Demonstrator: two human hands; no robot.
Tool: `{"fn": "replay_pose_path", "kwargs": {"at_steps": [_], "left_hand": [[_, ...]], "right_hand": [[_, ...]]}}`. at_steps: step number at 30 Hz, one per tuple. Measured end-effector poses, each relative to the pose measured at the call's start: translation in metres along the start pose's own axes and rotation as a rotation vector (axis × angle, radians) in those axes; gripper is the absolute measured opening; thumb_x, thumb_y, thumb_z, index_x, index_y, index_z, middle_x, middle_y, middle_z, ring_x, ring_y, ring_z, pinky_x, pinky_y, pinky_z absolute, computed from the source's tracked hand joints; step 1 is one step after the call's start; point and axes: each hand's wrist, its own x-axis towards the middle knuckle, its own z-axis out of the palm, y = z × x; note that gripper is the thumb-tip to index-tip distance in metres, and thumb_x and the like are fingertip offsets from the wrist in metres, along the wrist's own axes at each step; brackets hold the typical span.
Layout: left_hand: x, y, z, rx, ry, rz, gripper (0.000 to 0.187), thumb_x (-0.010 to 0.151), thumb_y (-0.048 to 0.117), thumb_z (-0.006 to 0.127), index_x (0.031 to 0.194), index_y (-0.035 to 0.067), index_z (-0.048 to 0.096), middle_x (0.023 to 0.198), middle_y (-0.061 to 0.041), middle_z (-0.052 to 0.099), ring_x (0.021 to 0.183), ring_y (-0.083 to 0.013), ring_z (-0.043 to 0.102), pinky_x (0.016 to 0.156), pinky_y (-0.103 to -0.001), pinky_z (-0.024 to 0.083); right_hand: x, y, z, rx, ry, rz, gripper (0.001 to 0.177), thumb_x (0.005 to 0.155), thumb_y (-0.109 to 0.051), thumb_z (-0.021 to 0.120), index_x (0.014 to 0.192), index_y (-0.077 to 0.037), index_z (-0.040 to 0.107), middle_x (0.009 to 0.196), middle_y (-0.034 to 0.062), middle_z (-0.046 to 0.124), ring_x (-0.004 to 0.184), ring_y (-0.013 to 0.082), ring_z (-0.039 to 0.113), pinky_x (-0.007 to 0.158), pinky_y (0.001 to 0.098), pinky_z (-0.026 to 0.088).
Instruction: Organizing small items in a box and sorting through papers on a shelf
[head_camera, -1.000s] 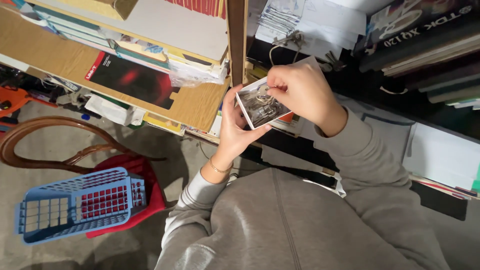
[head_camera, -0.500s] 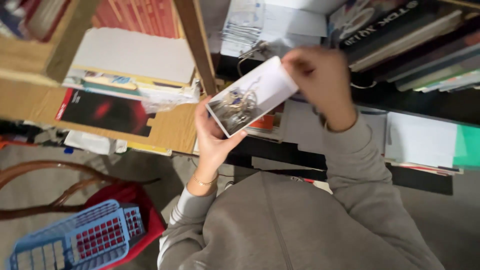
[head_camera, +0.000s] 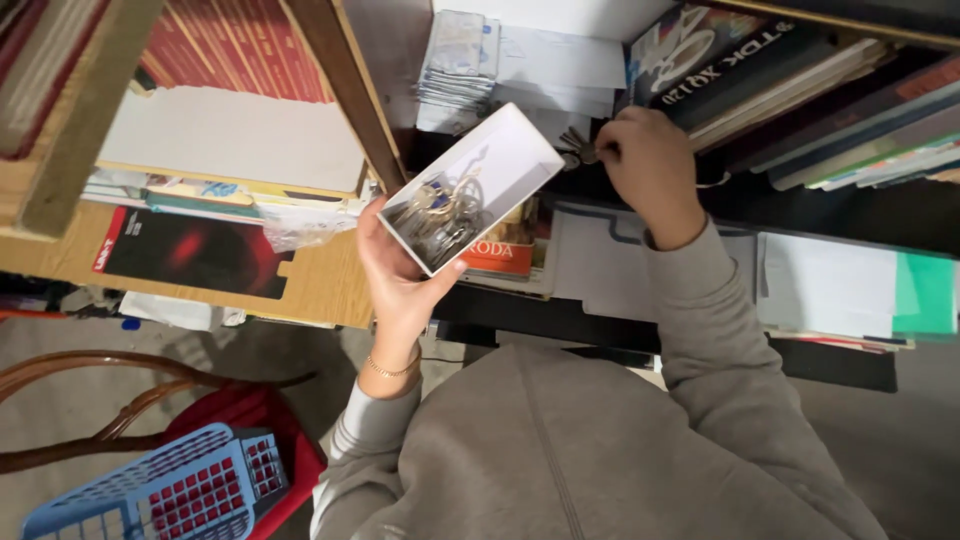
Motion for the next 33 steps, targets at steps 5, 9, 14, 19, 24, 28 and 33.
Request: {"fn": "replay_pose_path", "kwargs": {"at_steps": [5, 9, 14, 19, 24, 28, 33], "left_hand": [[-0.001, -0.010, 0.009, -0.046, -0.020, 0.024, 0.090, 0.084, 0.013, 0.086, 0.152, 0.006, 0.027, 0.152, -0.015, 0.038, 0.141, -0.0270, 0.047, 0.121, -0.043, 0.044], [-0.006, -0.014, 0.013, -0.050, -0.007, -0.008, 0.091, 0.082, 0.013, 0.088, 0.151, 0.005, 0.029, 0.150, -0.013, 0.039, 0.137, -0.0240, 0.049, 0.119, -0.039, 0.045], [-0.014, -0.005, 0.020, -0.068, -0.022, -0.055, 0.093, 0.081, 0.015, 0.089, 0.151, 0.007, 0.029, 0.146, -0.011, 0.045, 0.131, -0.0233, 0.055, 0.114, -0.036, 0.049], [-0.024, 0.003, 0.026, -0.075, -0.035, -0.087, 0.093, 0.081, 0.015, 0.088, 0.151, 0.008, 0.028, 0.150, -0.010, 0.040, 0.131, -0.0232, 0.054, 0.114, -0.036, 0.050], [-0.026, -0.007, 0.016, -0.250, -0.001, -0.159, 0.111, 0.069, -0.005, 0.094, 0.154, 0.015, 0.027, 0.136, -0.018, 0.059, 0.120, -0.0297, 0.065, 0.098, -0.040, 0.061], [-0.032, -0.005, 0.016, -0.243, 0.001, -0.157, 0.109, 0.070, -0.004, 0.094, 0.154, 0.015, 0.027, 0.136, -0.020, 0.059, 0.120, -0.0307, 0.065, 0.098, -0.041, 0.062], [-0.040, -0.009, 0.016, -0.244, -0.003, -0.166, 0.110, 0.071, -0.004, 0.093, 0.156, 0.016, 0.026, 0.137, -0.021, 0.058, 0.120, -0.0313, 0.065, 0.097, -0.041, 0.062]], "right_hand": [[-0.003, 0.005, -0.022, 0.075, 0.118, -0.003, 0.005, 0.096, -0.016, 0.074, 0.095, -0.012, 0.077, 0.101, 0.0092, 0.076, 0.089, 0.0321, 0.069, 0.074, 0.0457, 0.048], [-0.010, 0.001, -0.063, 0.287, 0.277, -0.048, 0.008, 0.102, -0.004, 0.081, 0.102, -0.007, 0.074, 0.096, 0.0083, 0.073, 0.083, 0.0231, 0.066, 0.077, 0.0365, 0.049], [-0.010, -0.053, -0.110, 0.864, 0.162, -0.121, 0.010, 0.109, 0.013, 0.077, 0.109, 0.008, 0.068, 0.099, 0.0189, 0.070, 0.091, 0.0243, 0.071, 0.086, 0.0312, 0.060], [0.011, -0.109, -0.088, 0.887, -0.076, -0.281, 0.003, 0.097, 0.005, 0.075, 0.096, 0.002, 0.073, 0.089, 0.0103, 0.074, 0.080, 0.0155, 0.068, 0.073, 0.0253, 0.052], [0.013, -0.140, -0.045, 1.201, -0.267, -0.170, 0.013, 0.096, 0.001, 0.074, 0.107, -0.001, 0.067, 0.096, 0.0132, 0.077, 0.092, 0.0159, 0.074, 0.082, 0.0289, 0.061], [0.004, -0.140, -0.031, 1.088, -0.236, -0.117, 0.014, 0.092, 0.001, 0.076, 0.103, -0.003, 0.069, 0.093, 0.0130, 0.077, 0.088, 0.0142, 0.073, 0.080, 0.0283, 0.062], [-0.006, -0.133, -0.026, 0.891, -0.097, -0.148, 0.012, 0.090, 0.005, 0.075, 0.098, -0.003, 0.070, 0.086, 0.0141, 0.077, 0.082, 0.0225, 0.077, 0.073, 0.0305, 0.064]]}}
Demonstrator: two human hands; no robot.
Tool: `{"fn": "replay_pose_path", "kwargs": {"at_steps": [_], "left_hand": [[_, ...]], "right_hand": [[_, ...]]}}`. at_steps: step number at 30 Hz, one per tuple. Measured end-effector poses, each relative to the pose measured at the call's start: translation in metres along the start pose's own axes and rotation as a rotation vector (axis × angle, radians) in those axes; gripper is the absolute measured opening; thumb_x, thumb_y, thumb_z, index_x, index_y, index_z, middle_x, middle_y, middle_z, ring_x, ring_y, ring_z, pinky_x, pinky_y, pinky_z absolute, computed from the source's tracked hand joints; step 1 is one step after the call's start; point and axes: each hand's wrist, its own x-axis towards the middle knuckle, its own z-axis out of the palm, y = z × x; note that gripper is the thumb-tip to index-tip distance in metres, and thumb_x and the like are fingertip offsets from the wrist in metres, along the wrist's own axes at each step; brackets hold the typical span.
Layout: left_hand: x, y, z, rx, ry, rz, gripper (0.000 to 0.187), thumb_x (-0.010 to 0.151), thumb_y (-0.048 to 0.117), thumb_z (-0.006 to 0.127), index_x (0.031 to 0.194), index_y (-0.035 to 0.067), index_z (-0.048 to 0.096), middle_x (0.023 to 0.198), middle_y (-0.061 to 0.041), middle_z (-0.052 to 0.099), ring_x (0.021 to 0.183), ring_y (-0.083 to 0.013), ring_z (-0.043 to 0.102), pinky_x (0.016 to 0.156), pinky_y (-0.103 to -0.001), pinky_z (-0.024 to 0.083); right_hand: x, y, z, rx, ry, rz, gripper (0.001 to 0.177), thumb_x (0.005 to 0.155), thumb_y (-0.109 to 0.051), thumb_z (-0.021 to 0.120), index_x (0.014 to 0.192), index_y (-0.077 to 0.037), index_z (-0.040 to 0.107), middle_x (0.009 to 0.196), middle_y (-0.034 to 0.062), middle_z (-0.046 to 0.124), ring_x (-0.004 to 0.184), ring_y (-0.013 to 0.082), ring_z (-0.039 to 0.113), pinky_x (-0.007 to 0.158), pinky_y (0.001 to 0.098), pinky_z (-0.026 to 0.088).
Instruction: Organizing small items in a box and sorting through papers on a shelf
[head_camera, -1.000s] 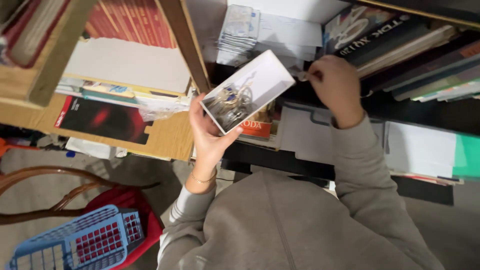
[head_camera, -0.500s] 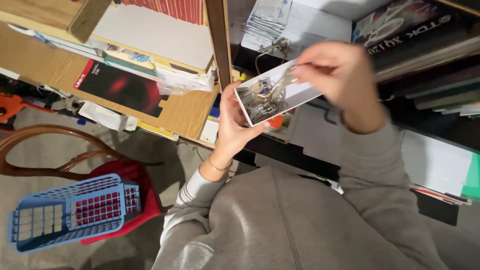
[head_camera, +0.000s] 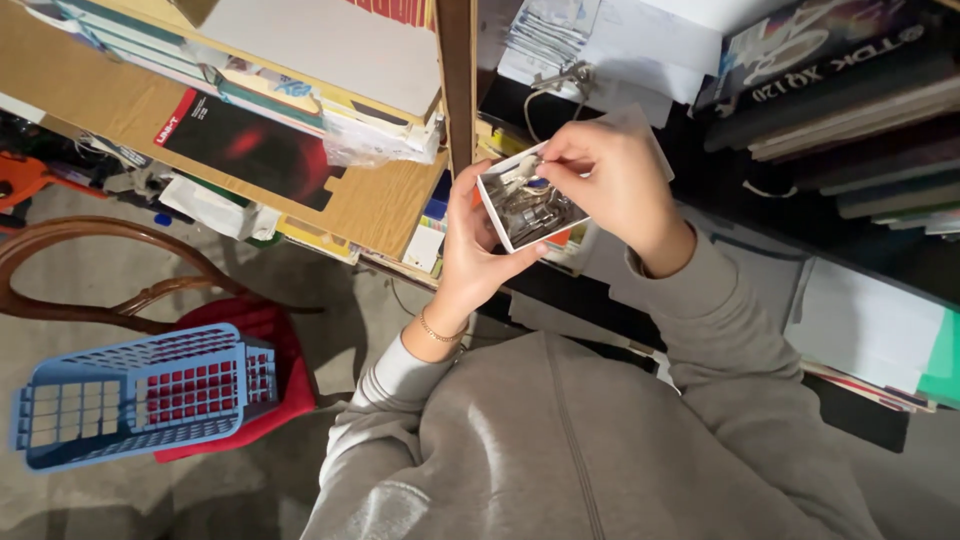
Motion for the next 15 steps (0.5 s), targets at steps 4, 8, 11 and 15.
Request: {"fn": "replay_pose_path", "kwargs": {"at_steps": [4, 8, 11, 15], "left_hand": [[-0.004, -0.002, 0.002, 0.016, -0.005, -0.003, 0.110, 0.071, -0.004, 0.093, 0.156, 0.014, 0.026, 0.137, -0.022, 0.058, 0.119, -0.0313, 0.066, 0.096, -0.040, 0.063], [-0.007, -0.003, 0.000, 0.035, 0.005, 0.002, 0.109, 0.070, -0.004, 0.094, 0.154, 0.014, 0.027, 0.140, -0.021, 0.056, 0.120, -0.0307, 0.065, 0.096, -0.039, 0.062], [-0.006, 0.000, 0.001, 0.043, 0.007, 0.001, 0.108, 0.070, -0.004, 0.093, 0.153, 0.014, 0.027, 0.140, -0.020, 0.055, 0.120, -0.0300, 0.066, 0.096, -0.039, 0.062], [-0.005, -0.002, -0.008, 0.039, 0.001, 0.002, 0.107, 0.070, -0.005, 0.093, 0.153, 0.013, 0.027, 0.143, -0.022, 0.054, 0.121, -0.0330, 0.066, 0.096, -0.041, 0.063]], "right_hand": [[-0.004, 0.002, 0.001, -0.237, 0.039, -0.113, 0.014, 0.084, -0.001, 0.081, 0.094, -0.010, 0.075, 0.082, 0.0068, 0.075, 0.079, 0.0241, 0.077, 0.064, 0.0328, 0.063], [-0.005, -0.008, 0.004, -0.336, 0.013, -0.185, 0.013, 0.085, -0.003, 0.079, 0.094, -0.011, 0.076, 0.086, 0.0086, 0.073, 0.082, 0.0308, 0.075, 0.062, 0.0416, 0.063], [-0.004, 0.001, 0.008, -0.354, 0.021, -0.213, 0.015, 0.085, -0.006, 0.081, 0.098, -0.012, 0.076, 0.084, 0.0058, 0.071, 0.082, 0.0301, 0.074, 0.064, 0.0393, 0.062], [-0.010, 0.001, 0.007, -0.405, 0.047, -0.203, 0.020, 0.084, -0.009, 0.082, 0.102, -0.015, 0.075, 0.086, 0.0014, 0.071, 0.084, 0.0281, 0.074, 0.065, 0.0408, 0.061]]}}
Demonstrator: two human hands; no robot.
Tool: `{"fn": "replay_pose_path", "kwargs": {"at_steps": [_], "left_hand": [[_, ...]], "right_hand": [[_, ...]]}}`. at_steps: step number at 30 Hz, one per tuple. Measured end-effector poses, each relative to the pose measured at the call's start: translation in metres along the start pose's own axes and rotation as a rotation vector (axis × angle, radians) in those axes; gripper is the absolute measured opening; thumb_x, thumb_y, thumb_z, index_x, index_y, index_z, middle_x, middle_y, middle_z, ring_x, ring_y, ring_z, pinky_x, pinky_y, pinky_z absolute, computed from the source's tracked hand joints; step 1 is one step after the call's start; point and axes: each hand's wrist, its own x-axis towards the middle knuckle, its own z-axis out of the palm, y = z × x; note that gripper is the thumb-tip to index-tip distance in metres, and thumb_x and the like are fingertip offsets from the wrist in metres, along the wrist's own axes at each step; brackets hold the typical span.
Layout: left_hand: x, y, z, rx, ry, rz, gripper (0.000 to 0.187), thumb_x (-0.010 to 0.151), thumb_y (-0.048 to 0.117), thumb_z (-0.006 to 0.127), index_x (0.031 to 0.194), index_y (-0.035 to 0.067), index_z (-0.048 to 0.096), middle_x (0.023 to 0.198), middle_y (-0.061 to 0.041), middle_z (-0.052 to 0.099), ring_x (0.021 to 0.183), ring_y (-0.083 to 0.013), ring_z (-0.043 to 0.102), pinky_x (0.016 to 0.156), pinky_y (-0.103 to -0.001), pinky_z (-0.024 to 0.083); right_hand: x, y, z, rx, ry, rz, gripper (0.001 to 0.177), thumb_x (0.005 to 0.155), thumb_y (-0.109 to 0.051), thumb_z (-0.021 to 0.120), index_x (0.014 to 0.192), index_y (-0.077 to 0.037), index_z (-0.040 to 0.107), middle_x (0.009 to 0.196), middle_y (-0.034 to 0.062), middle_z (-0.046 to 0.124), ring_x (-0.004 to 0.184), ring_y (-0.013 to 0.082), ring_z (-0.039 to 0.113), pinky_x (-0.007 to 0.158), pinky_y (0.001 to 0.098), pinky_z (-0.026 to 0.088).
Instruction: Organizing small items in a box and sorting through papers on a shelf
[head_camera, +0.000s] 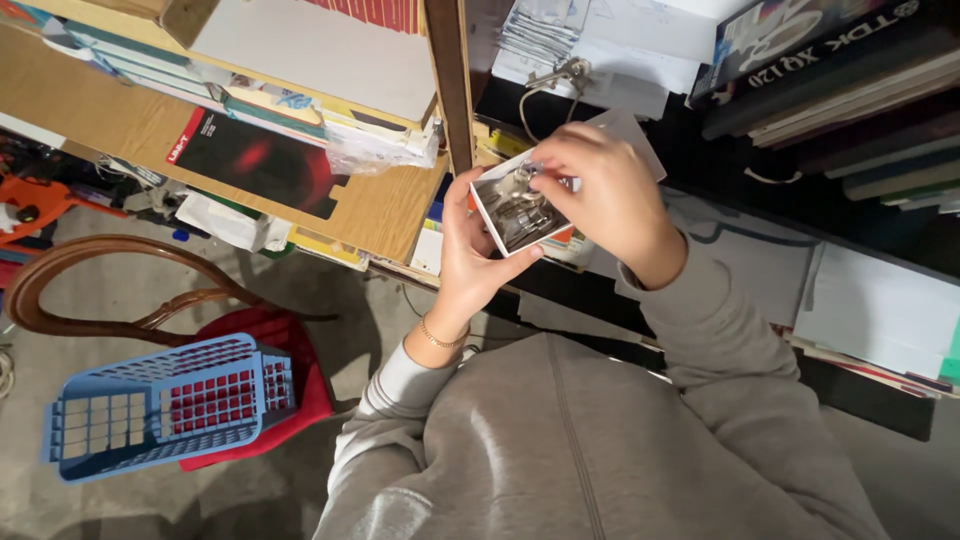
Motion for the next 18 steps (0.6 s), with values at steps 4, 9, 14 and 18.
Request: {"fn": "replay_pose_path", "kwargs": {"at_steps": [4, 9, 14, 18], "left_hand": [[0.000, 0.004, 0.000, -0.025, -0.011, -0.034, 0.109, 0.072, -0.007, 0.091, 0.155, 0.016, 0.024, 0.136, -0.022, 0.057, 0.117, -0.0319, 0.067, 0.094, -0.039, 0.064], [0.002, 0.003, -0.006, -0.028, -0.021, -0.036, 0.110, 0.071, -0.008, 0.091, 0.155, 0.016, 0.024, 0.136, -0.024, 0.057, 0.116, -0.0321, 0.067, 0.094, -0.039, 0.064], [0.007, -0.003, -0.013, -0.044, -0.004, -0.007, 0.110, 0.070, -0.006, 0.093, 0.154, 0.014, 0.025, 0.140, -0.023, 0.055, 0.118, -0.0316, 0.066, 0.096, -0.040, 0.063], [0.006, 0.002, -0.021, -0.088, 0.038, 0.049, 0.112, 0.066, -0.011, 0.092, 0.154, 0.012, 0.027, 0.141, -0.021, 0.053, 0.123, -0.0343, 0.063, 0.098, -0.044, 0.062]], "right_hand": [[0.002, -0.005, -0.003, -0.080, -0.078, -0.029, 0.026, 0.078, -0.013, 0.086, 0.101, -0.016, 0.073, 0.088, 0.0008, 0.069, 0.083, 0.0256, 0.073, 0.068, 0.0410, 0.061], [0.012, -0.011, 0.003, -0.158, -0.126, -0.070, 0.027, 0.076, -0.017, 0.087, 0.095, -0.015, 0.068, 0.088, 0.0033, 0.066, 0.085, 0.0299, 0.071, 0.069, 0.0448, 0.059], [0.015, -0.009, 0.008, 0.053, -0.131, -0.006, 0.026, 0.081, -0.011, 0.085, 0.097, -0.010, 0.065, 0.086, 0.0069, 0.069, 0.085, 0.0308, 0.073, 0.065, 0.0439, 0.060], [0.010, 0.003, -0.044, 0.232, 0.068, 0.101, 0.021, 0.088, -0.002, 0.082, 0.106, -0.004, 0.071, 0.090, 0.0149, 0.071, 0.083, 0.0338, 0.072, 0.070, 0.0423, 0.059]]}}
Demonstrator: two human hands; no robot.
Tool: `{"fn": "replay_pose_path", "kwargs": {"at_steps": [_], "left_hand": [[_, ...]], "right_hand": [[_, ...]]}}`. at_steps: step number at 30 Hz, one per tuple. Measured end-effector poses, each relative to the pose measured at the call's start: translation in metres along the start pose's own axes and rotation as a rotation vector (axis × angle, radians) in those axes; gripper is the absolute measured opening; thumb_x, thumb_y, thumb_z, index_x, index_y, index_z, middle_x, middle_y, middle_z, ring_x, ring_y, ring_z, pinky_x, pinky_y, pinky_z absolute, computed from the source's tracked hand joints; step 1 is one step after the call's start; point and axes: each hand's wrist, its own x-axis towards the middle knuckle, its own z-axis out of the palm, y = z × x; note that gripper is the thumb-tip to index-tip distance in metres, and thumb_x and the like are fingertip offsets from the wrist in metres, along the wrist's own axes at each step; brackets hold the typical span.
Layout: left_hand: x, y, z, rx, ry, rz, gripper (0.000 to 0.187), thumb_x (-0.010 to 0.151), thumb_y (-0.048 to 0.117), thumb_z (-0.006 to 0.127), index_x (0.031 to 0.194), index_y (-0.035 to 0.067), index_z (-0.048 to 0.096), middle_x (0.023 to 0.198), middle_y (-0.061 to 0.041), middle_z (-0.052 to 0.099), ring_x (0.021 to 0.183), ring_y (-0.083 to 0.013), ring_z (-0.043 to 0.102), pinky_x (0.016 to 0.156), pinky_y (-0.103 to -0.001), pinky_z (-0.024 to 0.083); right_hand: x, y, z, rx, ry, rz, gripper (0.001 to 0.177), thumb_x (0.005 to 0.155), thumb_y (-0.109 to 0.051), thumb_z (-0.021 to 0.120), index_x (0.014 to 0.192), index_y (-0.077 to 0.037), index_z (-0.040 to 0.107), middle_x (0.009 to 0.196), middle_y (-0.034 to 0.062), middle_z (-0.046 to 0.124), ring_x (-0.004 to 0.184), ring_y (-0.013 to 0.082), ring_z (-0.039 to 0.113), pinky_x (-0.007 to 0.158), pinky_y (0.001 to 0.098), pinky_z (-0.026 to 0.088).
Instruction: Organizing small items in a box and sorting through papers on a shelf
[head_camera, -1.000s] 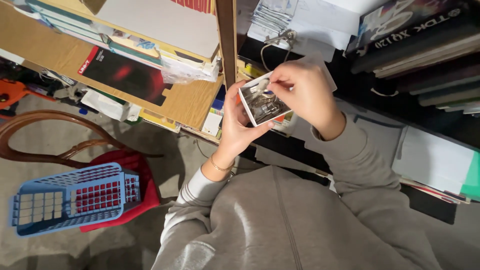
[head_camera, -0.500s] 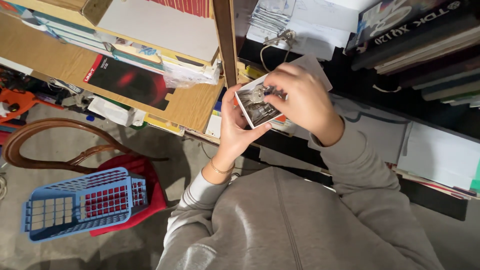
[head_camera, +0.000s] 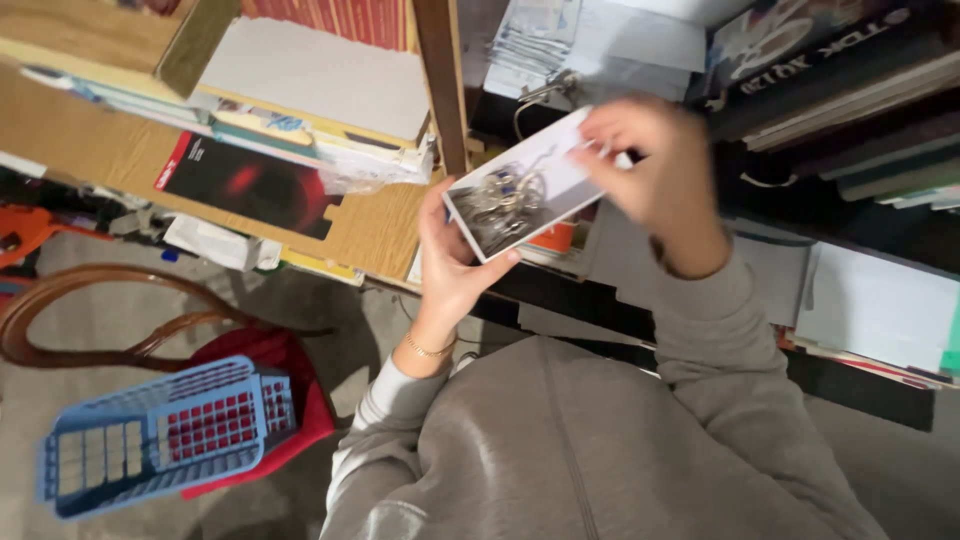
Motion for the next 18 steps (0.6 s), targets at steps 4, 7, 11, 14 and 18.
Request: {"fn": "replay_pose_path", "kwargs": {"at_steps": [4, 7, 11, 14, 18], "left_hand": [[0.004, 0.026, 0.009, 0.228, -0.020, 0.143, 0.090, 0.085, 0.014, 0.086, 0.153, 0.007, 0.027, 0.152, -0.013, 0.040, 0.142, -0.0252, 0.046, 0.123, -0.043, 0.042], [0.006, 0.033, 0.001, 0.253, 0.015, 0.114, 0.091, 0.084, 0.013, 0.086, 0.153, 0.010, 0.027, 0.154, -0.015, 0.040, 0.143, -0.0266, 0.046, 0.121, -0.043, 0.044], [0.009, 0.035, -0.008, 0.297, 0.062, 0.120, 0.091, 0.084, 0.010, 0.085, 0.153, 0.011, 0.026, 0.152, -0.018, 0.039, 0.141, -0.0286, 0.046, 0.121, -0.044, 0.043], [0.010, 0.039, -0.010, 0.334, 0.074, 0.141, 0.089, 0.084, 0.011, 0.084, 0.152, 0.011, 0.027, 0.151, -0.016, 0.037, 0.141, -0.0269, 0.045, 0.120, -0.043, 0.043], [0.014, 0.010, -0.039, 0.249, 0.123, 0.205, 0.112, 0.063, -0.008, 0.094, 0.152, 0.004, 0.027, 0.155, -0.012, 0.035, 0.132, -0.0335, 0.052, 0.104, -0.046, 0.058]], "right_hand": [[-0.003, 0.039, -0.037, -0.049, 0.232, -0.115, 0.006, 0.106, 0.006, 0.076, 0.107, 0.004, 0.070, 0.101, 0.0159, 0.068, 0.087, 0.0237, 0.065, 0.078, 0.0329, 0.053], [-0.005, 0.074, -0.039, -0.207, 0.195, -0.043, 0.007, 0.104, 0.005, 0.076, 0.111, 0.003, 0.075, 0.103, 0.0158, 0.069, 0.088, 0.0259, 0.066, 0.079, 0.0359, 0.055], [-0.003, 0.105, -0.023, -0.512, -0.070, 0.225, 0.010, 0.099, -0.015, 0.075, 0.101, -0.007, 0.081, 0.088, 0.0079, 0.068, 0.089, 0.0284, 0.062, 0.068, 0.0430, 0.048], [-0.003, 0.104, -0.017, -0.541, -0.179, 0.396, 0.016, 0.094, -0.023, 0.080, 0.098, -0.008, 0.077, 0.095, 0.0064, 0.067, 0.087, 0.0278, 0.064, 0.063, 0.0444, 0.049], [-0.001, 0.081, -0.016, -0.461, -0.167, 0.408, 0.022, 0.099, -0.020, 0.068, 0.100, -0.001, 0.078, 0.095, 0.0206, 0.068, 0.087, 0.0396, 0.068, 0.073, 0.0471, 0.056]]}}
